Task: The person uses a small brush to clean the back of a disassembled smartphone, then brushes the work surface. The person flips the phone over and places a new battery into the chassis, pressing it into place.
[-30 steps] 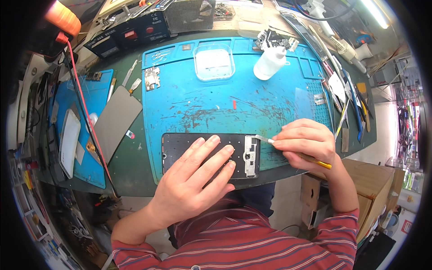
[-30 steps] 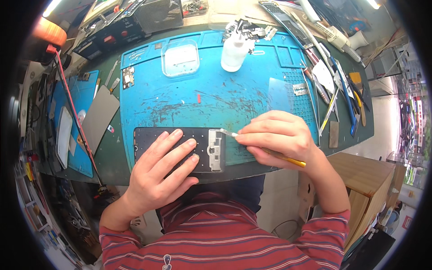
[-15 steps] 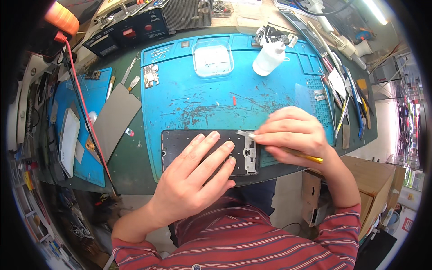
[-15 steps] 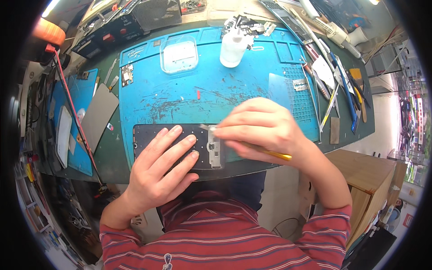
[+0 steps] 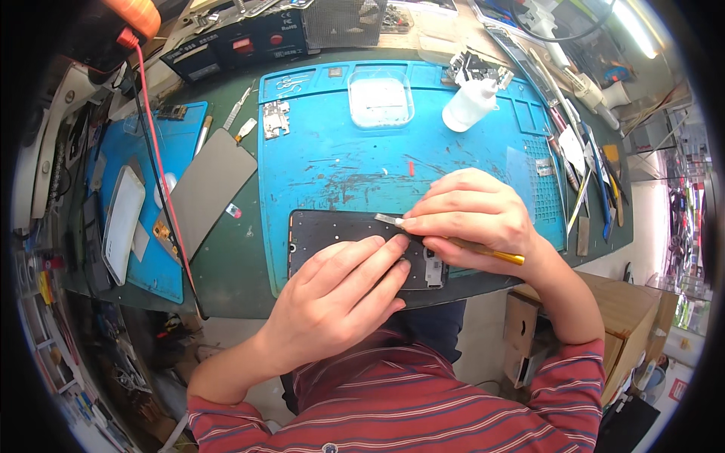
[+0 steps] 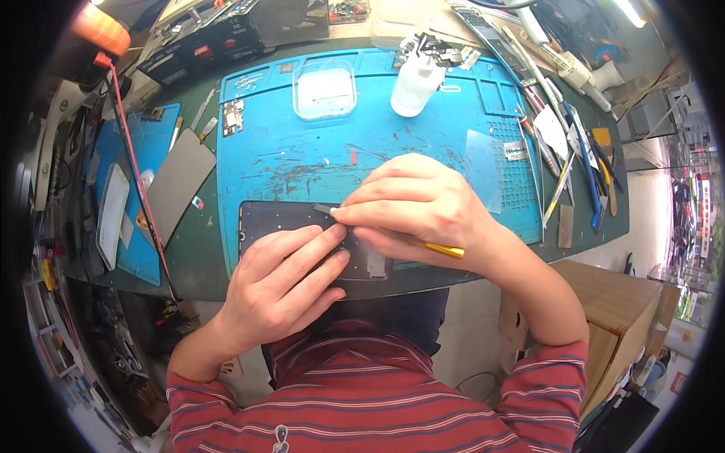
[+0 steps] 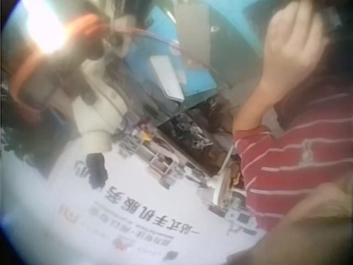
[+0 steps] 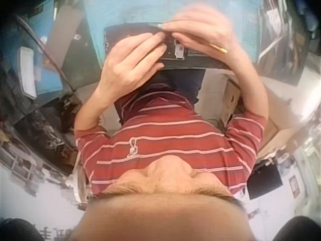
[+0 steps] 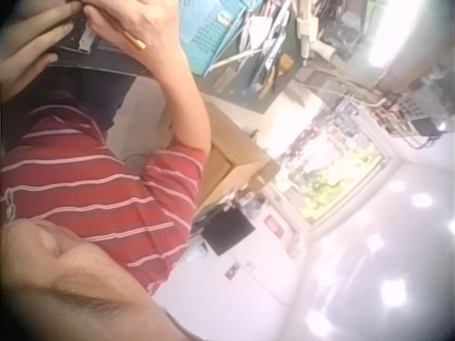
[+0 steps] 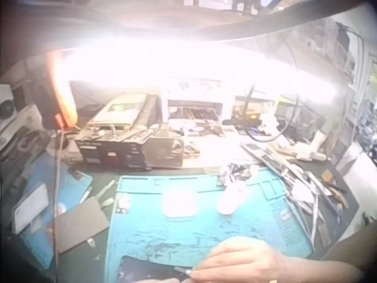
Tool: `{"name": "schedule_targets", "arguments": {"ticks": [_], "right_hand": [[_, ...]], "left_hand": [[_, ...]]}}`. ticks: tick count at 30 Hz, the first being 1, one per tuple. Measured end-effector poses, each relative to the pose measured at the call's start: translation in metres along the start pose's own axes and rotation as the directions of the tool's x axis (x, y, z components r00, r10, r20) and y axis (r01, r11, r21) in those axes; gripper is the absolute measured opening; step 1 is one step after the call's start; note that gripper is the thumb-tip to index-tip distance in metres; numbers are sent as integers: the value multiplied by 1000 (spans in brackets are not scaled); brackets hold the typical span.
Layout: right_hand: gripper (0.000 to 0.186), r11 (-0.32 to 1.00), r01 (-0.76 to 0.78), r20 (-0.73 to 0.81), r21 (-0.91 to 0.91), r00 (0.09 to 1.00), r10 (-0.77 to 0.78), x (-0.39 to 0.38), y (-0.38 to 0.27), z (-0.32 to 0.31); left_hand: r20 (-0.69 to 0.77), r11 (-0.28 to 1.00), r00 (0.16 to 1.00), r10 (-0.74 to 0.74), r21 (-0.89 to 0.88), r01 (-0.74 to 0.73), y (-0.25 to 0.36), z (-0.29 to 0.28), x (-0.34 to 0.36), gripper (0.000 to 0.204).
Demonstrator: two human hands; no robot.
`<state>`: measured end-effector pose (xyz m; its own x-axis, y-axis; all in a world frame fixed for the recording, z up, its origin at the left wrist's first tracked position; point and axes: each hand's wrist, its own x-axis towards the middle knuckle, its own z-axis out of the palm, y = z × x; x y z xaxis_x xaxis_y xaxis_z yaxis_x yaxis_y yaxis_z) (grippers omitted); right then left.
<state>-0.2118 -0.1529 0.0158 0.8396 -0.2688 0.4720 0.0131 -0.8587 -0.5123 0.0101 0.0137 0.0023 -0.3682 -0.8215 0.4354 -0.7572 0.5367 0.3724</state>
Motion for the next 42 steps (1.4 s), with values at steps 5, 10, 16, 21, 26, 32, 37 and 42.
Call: {"name": "schedule_targets", "arguments": {"ticks": [5,10,16,21,26,32,37,42], "right_hand": [[32,996,-73,48,-52,996,76,-26,-5,-19],[28,1000,-4,25,-18,1000,4,12,-3,8],[28,998,-24,75,-52,997,28,-6,-4,-7],[26,1000,20,40,-20,999,-20,21,-1,16],[27,999,37,70,-3,997,-37,27,0,18],[28,999,40,58,27,997,-41,38,0,27],[28,999,40,70,23,997,-41,32,1,22],[29,1000,4,83,12,997,-5,30,-3,21]], "left_hand": [[-24,999,1000,-10,33,11,3,2,-1,38],[-33,997,999,19,77,-16,3,2,-2,36],[-76,994,997,30,107,-22,2,7,-7,35],[-80,986,996,49,163,-36,3,6,-5,33],[-108,987,993,53,156,-36,1,9,-10,33],[-111,989,993,46,147,-29,2,11,-10,33],[-120,990,992,42,141,-25,1,9,-11,34],[-109,989,993,43,143,-27,3,11,-10,34]]}}
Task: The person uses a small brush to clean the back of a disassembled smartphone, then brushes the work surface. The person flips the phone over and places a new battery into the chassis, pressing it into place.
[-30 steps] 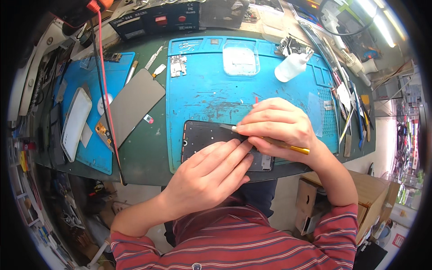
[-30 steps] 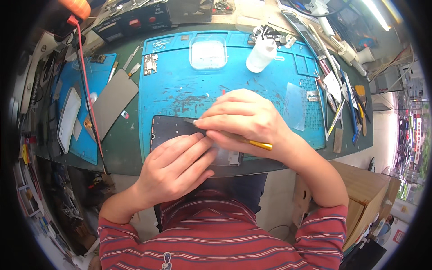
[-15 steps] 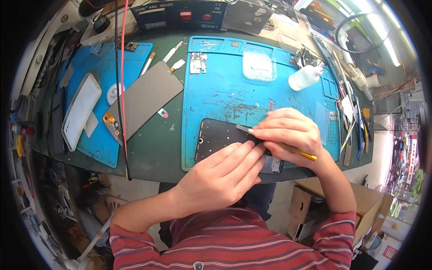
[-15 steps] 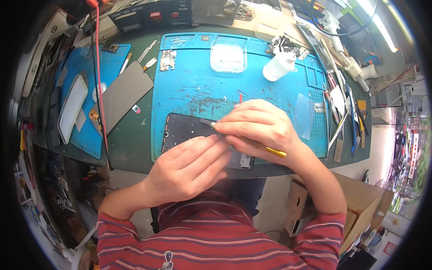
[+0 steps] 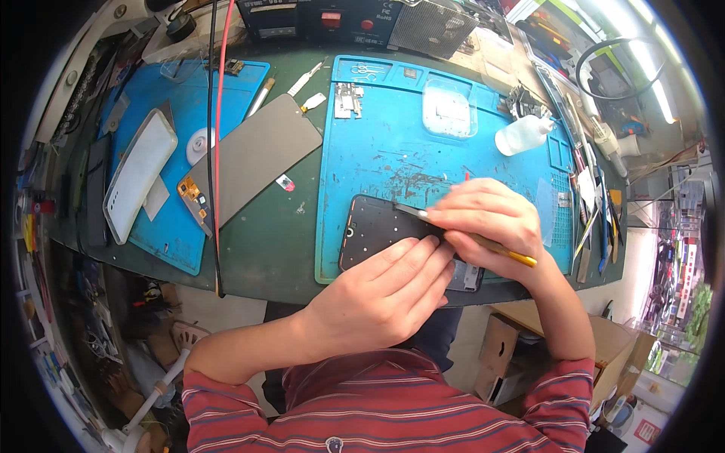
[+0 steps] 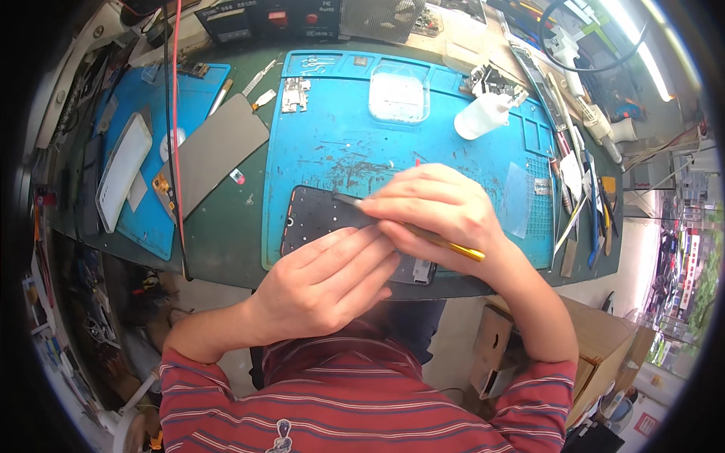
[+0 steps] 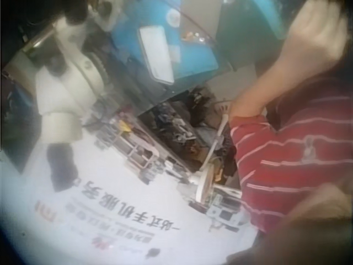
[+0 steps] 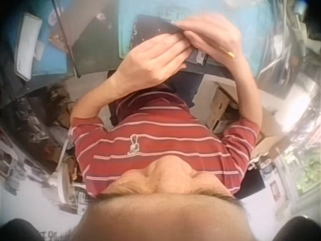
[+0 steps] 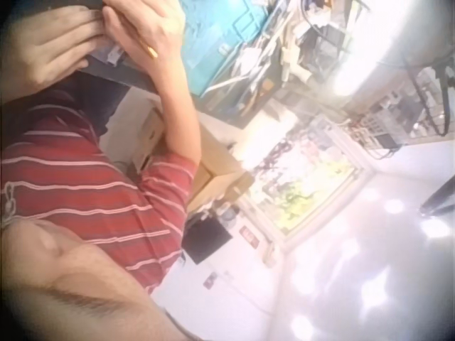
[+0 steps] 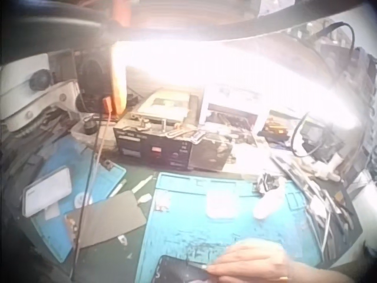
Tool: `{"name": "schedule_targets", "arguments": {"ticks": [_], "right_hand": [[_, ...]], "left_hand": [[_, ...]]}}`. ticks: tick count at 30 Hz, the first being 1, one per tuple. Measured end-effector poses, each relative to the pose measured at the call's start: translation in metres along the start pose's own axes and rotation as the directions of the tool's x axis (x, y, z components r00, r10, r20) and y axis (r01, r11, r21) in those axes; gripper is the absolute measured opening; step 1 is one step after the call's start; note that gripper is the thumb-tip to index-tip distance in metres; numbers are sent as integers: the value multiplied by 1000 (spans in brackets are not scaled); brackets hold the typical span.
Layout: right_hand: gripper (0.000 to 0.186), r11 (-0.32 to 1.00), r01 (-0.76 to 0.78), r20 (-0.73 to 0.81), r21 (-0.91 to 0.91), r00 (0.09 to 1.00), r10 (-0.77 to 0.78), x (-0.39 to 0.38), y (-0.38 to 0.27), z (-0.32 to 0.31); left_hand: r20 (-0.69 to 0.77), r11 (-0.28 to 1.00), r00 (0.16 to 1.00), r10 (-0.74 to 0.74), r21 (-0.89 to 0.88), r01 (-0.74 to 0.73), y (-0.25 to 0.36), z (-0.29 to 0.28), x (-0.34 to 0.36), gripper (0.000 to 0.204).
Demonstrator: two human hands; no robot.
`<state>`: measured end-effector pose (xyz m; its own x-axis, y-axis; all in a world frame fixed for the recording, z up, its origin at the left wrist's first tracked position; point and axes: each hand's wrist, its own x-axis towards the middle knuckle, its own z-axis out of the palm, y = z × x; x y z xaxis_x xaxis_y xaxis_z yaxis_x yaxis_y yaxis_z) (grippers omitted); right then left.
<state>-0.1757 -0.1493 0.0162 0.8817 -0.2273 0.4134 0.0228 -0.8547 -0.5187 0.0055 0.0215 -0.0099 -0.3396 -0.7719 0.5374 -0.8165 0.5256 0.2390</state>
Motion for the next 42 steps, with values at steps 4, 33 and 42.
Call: {"name": "schedule_targets", "arguments": {"ticks": [4,33,42], "right_hand": [[29,999,30,-17,21,999,-30,23,1,14],[30,999,-5,45,-38,999,7,-10,-1,-14],[28,999,30,14,33,999,-31,26,1,10]], "left_hand": [[-2,1000,1000,5,-13,-5,-2,-3,0,33],[-40,1000,999,-25,-16,24,0,3,-1,29],[0,1000,1000,18,7,-18,-3,-3,-1,30]]}}
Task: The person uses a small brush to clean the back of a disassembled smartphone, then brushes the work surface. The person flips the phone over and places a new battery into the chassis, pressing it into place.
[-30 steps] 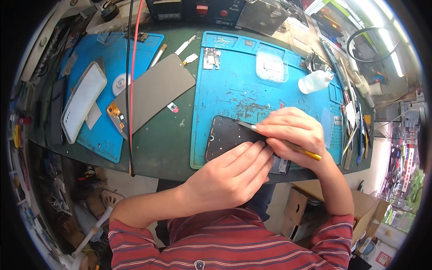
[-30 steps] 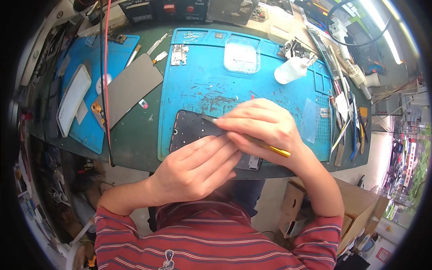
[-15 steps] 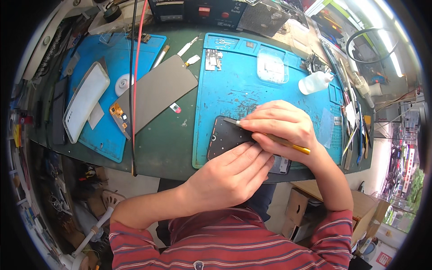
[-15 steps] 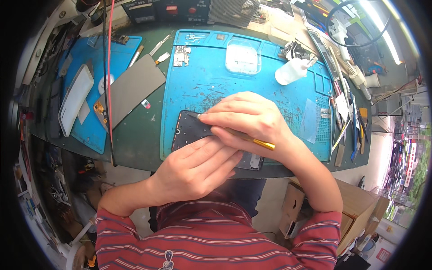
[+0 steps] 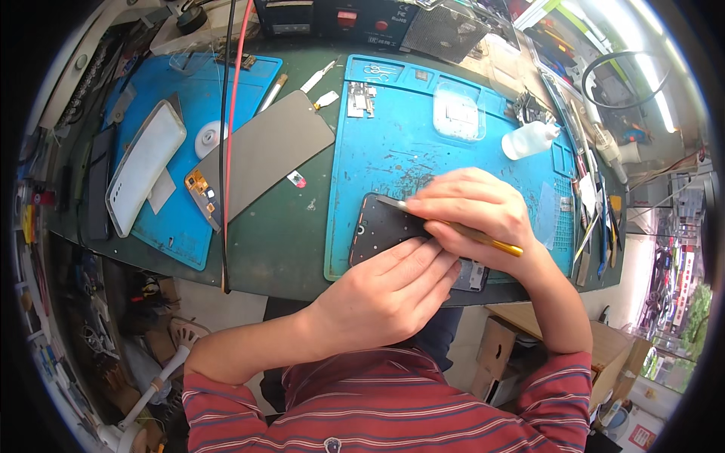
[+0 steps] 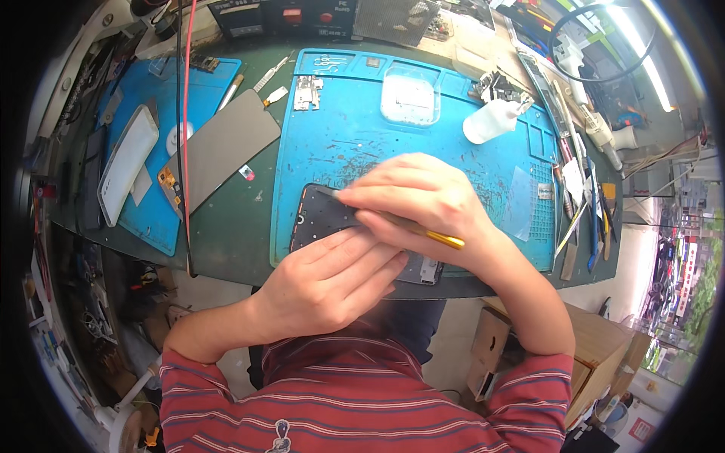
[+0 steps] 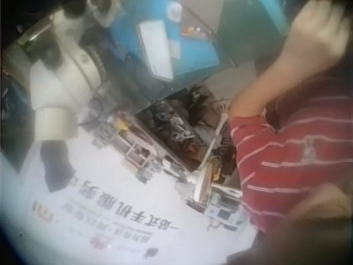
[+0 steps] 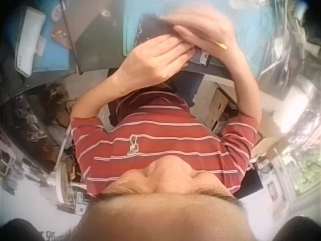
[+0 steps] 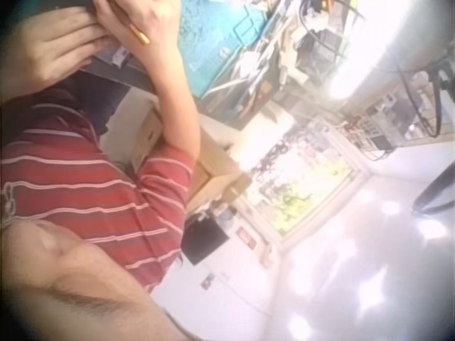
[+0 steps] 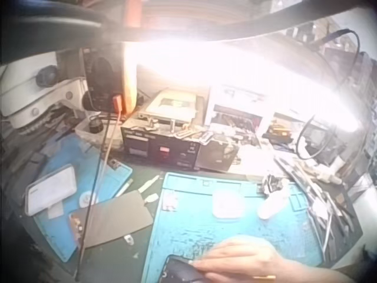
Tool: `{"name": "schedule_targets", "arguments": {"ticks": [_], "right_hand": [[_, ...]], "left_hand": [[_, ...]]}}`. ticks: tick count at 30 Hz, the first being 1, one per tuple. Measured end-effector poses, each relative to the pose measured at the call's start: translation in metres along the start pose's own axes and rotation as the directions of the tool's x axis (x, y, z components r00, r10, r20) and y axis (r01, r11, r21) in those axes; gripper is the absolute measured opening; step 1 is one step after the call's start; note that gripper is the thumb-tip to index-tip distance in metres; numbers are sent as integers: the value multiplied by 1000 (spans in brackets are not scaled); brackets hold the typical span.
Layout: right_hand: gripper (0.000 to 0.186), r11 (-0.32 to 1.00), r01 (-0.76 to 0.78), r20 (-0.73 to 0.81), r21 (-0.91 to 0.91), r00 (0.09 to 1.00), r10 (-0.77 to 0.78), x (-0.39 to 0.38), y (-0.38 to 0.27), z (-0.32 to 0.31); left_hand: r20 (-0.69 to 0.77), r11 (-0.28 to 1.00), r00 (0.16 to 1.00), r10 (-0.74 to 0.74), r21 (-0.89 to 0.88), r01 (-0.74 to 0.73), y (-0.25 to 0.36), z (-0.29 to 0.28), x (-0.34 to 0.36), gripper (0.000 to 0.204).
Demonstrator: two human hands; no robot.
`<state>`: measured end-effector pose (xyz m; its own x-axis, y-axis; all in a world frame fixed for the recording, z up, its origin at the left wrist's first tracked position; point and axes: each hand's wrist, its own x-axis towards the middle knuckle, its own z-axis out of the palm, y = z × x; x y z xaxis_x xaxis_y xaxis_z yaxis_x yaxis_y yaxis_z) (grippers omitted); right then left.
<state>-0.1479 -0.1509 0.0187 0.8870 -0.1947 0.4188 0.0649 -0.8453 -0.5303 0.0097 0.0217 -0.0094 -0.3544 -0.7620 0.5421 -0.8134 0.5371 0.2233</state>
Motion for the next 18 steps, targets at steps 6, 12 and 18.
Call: {"name": "schedule_targets", "arguments": {"ticks": [6,12,18], "right_hand": [[25,997,-71,9,-36,997,71,-40,-4,-20],[26,999,14,-16,29,1000,-14,12,1,6],[28,1000,-20,25,-16,999,20,-11,-2,-6]], "left_hand": [[-41,999,998,-52,5,52,5,7,-1,28],[-9,1000,1000,-8,-9,8,0,2,0,30],[-46,999,998,-37,-20,36,4,5,0,30]]}}
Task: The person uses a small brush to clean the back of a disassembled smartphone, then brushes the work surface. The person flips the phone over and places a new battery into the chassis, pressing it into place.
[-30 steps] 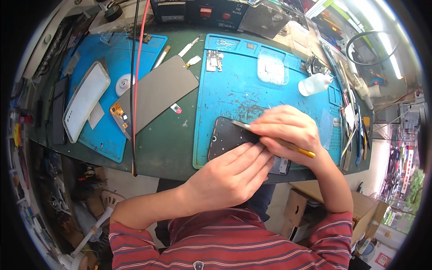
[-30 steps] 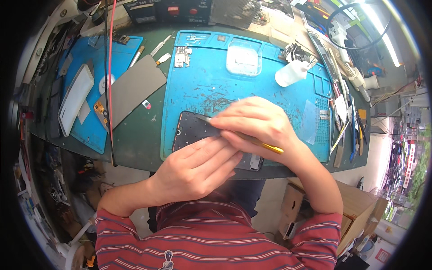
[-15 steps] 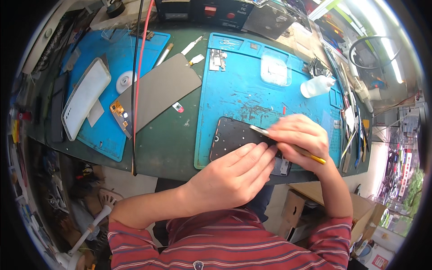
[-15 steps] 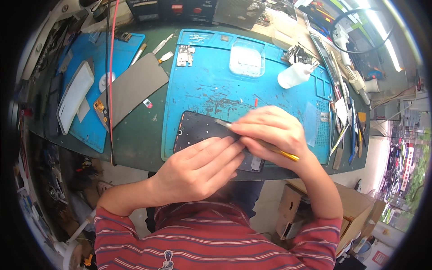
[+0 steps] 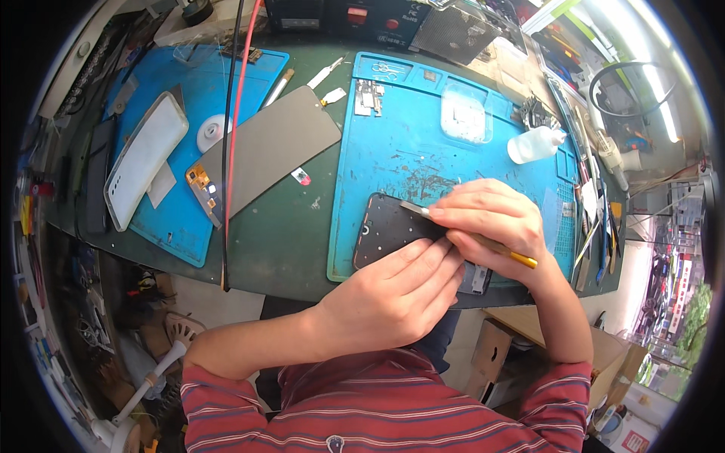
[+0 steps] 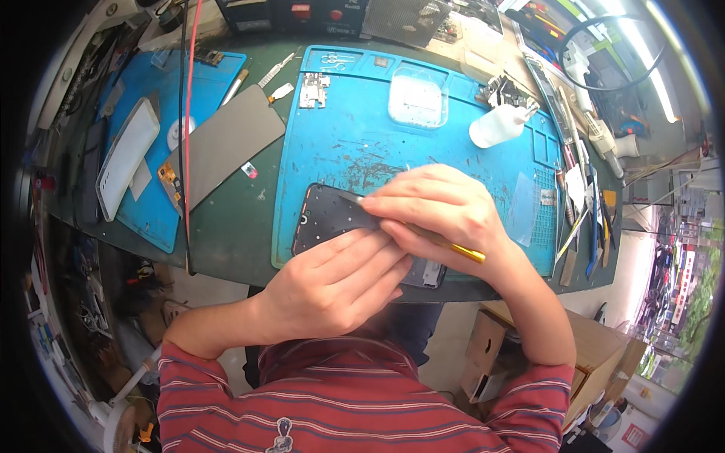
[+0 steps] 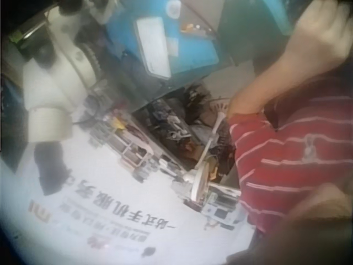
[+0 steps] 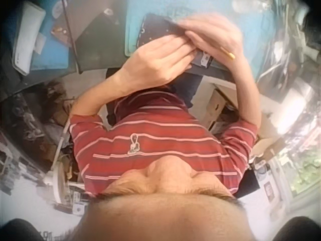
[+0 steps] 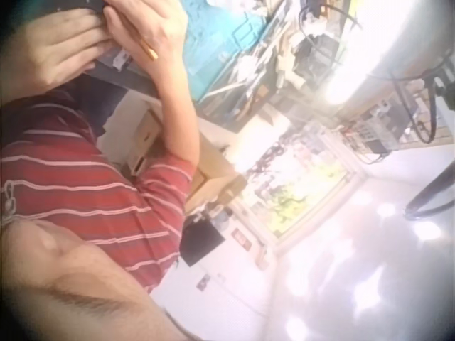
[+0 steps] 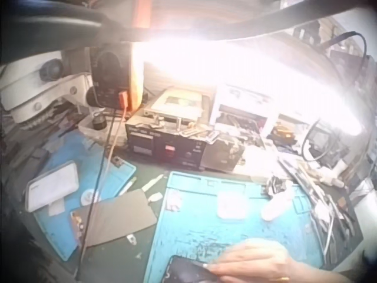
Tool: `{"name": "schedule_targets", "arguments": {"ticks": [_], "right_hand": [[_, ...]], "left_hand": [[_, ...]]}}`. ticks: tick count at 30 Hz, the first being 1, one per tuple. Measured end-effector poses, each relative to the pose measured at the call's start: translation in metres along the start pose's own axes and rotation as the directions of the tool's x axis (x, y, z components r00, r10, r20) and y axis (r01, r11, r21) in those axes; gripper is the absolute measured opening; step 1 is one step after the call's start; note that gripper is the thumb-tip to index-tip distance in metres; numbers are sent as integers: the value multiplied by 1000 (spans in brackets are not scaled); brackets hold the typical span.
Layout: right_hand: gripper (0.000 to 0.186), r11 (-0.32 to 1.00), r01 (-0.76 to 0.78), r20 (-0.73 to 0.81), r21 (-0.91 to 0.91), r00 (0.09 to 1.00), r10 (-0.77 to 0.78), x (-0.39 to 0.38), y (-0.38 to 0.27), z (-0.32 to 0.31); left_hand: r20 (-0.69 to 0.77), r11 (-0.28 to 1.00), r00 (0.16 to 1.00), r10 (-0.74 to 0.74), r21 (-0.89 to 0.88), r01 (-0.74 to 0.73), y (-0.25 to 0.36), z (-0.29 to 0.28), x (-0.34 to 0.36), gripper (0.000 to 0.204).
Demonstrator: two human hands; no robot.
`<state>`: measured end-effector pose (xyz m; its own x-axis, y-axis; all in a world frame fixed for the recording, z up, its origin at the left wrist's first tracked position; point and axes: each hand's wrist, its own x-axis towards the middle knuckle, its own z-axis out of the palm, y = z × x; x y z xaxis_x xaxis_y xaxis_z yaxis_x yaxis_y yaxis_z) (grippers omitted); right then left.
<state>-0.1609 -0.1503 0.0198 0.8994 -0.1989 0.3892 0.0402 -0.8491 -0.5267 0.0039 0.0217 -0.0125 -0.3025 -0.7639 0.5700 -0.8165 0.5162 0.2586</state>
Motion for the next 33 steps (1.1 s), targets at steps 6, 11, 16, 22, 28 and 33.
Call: {"name": "schedule_targets", "arguments": {"ticks": [6,11,16,22,28,33], "right_hand": [[30,998,40,15,53,999,-41,18,8,8],[30,998,52,4,18,999,-52,16,6,8],[28,998,37,18,45,999,-37,16,6,5],[29,997,51,2,58,999,-51,23,5,13],[29,1000,-15,0,-26,1000,15,-12,0,-11],[30,995,-72,-3,-66,997,72,-34,-2,-20]], "left_hand": [[4,1000,1000,17,-10,-17,-4,-4,0,31],[20,1000,1000,12,-2,-12,-2,-3,0,32],[-1,1000,1000,21,-6,-21,-4,-3,0,32],[25,1000,1000,13,-15,-13,-2,-5,2,29],[-11,1000,1000,16,6,-16,-2,-1,1,27],[1,1000,1000,17,21,-17,-1,-1,1,28]]}}
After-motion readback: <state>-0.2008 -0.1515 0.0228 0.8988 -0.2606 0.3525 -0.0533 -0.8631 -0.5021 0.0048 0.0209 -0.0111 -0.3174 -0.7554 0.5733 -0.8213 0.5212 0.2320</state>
